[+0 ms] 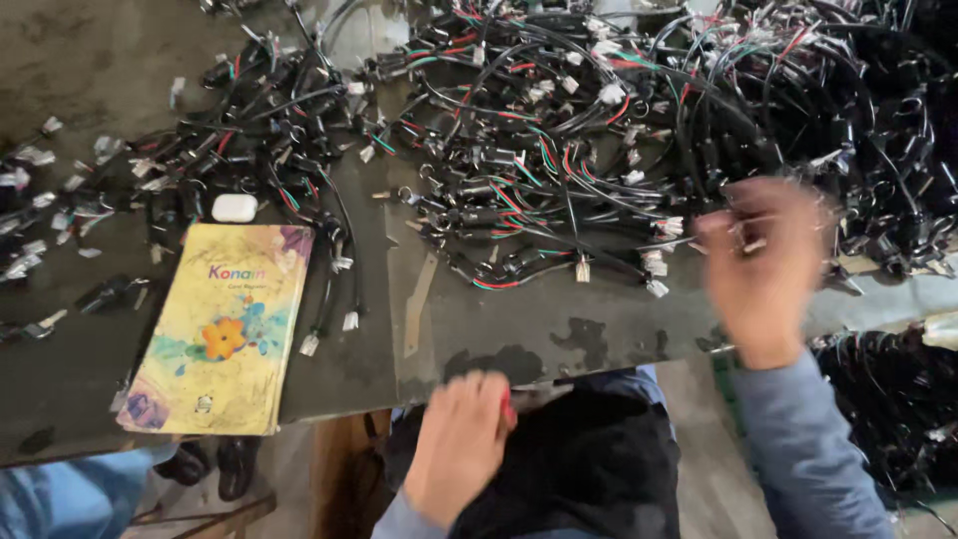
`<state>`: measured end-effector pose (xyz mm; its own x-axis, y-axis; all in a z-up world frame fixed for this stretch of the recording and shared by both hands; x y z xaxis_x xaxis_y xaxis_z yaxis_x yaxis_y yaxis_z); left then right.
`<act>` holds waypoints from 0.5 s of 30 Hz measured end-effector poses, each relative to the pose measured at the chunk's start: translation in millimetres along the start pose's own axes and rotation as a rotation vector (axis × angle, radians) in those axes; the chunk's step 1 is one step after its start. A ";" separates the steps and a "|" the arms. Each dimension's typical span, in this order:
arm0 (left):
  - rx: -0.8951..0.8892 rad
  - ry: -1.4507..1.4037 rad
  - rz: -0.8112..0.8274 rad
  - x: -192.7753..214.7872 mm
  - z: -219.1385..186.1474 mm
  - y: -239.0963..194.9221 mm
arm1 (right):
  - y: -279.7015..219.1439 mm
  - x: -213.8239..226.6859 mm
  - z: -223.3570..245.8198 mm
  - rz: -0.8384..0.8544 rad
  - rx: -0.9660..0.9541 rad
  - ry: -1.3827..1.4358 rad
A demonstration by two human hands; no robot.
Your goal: The person repeatedly strips the outer insulation from short black wires using red-handled pliers. They pick up wires from a pile on the table, strip the ends to expose inner conductors, and place the processed wires back on the table.
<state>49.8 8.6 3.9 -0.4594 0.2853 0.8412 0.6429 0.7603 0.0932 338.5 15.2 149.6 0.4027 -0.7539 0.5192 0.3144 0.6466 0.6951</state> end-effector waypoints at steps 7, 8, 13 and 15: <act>-0.081 0.136 -0.472 33.3 -11.5 41.2 | -37.5 -119.2 -3.9 0.409 0.026 -0.154; -0.092 0.162 -0.496 31.5 -10.8 40.7 | -38.4 -127.7 -9.3 0.428 -0.002 -0.195; -0.072 0.189 -0.545 15.7 -1.1 31.5 | -26.9 -137.4 -4.6 0.459 0.036 -0.168; -0.077 0.218 -0.570 13.8 -0.7 29.5 | -18.6 -131.9 0.8 0.437 -0.034 0.020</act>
<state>62.9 34.6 18.7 -0.6133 -0.2860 0.7362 0.3788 0.7115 0.5919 278.8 102.5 68.6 0.5206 -0.4061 0.7510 0.1390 0.9082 0.3948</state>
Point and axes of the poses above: each hand's wrist, its own y-axis towards the middle knuckle, its own x-axis out of the back of the hand, z = x × y, the point moved 9 cm from there along y, towards the middle knuckle, and after that the axes turned 8 degrees about -x, right-handed, at the moved point
